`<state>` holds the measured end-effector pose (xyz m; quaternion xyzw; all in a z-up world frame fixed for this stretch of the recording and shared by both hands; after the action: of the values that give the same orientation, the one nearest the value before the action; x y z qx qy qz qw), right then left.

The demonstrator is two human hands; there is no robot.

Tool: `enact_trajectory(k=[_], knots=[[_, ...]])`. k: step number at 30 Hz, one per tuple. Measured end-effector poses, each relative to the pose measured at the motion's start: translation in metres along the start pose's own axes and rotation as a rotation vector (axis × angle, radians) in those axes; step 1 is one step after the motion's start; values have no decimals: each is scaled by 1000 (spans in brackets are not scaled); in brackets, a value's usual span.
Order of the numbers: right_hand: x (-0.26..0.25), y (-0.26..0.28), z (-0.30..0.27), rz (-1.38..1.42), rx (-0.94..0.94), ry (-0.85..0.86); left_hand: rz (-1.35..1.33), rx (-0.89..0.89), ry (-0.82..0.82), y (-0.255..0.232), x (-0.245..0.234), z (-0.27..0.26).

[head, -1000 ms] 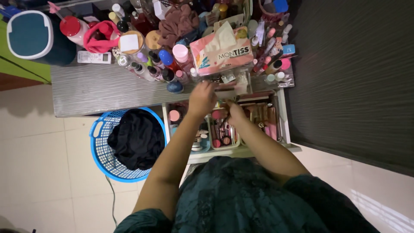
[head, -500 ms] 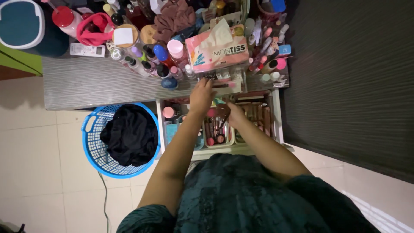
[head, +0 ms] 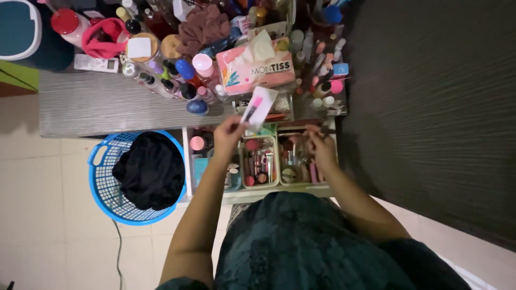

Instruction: The person opens a bedroom drawer and sorts through various cosmetic and personal care items. They pick up, inspect, and reposition items such as a tissue pack, small boxes, and makeup brushes, then place them back into the drawer.

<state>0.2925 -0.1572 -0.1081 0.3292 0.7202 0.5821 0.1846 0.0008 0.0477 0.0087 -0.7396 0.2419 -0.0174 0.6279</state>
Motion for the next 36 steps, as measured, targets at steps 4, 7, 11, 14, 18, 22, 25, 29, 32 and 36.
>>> enact_trajectory(k=[4,7,11,14,18,22,25,29,32,36], knots=[[23,99,-8,-45,-227,76,-72,-153,51,-13,44,-45],[64,203,-19,86,-392,220,-429,-242,186,-15,78,-53],[56,183,-5,-319,-157,266,-321,-152,206,-35,103,-64],[33,154,5,-414,-107,132,-306,-128,216,-47,107,-62],[19,158,-7,-299,-156,84,-114,-114,260,-56,114,-75],[-17,99,14,-282,-165,60,-53,-158,300,-56,95,-83],[-50,77,11,-400,-350,-2,-59,-168,303,-56,67,-83],[-69,94,-28,-703,-268,-14,34,-211,276,-11,15,-76],[-80,78,-42,-1009,-368,12,145,-238,227,36,-23,-79],[-98,42,-49,-1194,-293,-33,85,-328,190,40,-55,-95]])
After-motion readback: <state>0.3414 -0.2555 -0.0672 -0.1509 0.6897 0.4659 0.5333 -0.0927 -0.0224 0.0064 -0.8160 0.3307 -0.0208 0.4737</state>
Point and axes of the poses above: each hand's wrist, its own z-axis towards the middle knuckle, its own x-axis out of the palm, y = z × x, the point moved 9 cm from there along z, towards the middle knuckle, and after that the axes turned 9 degrees about -x, right-handed, at the moved point
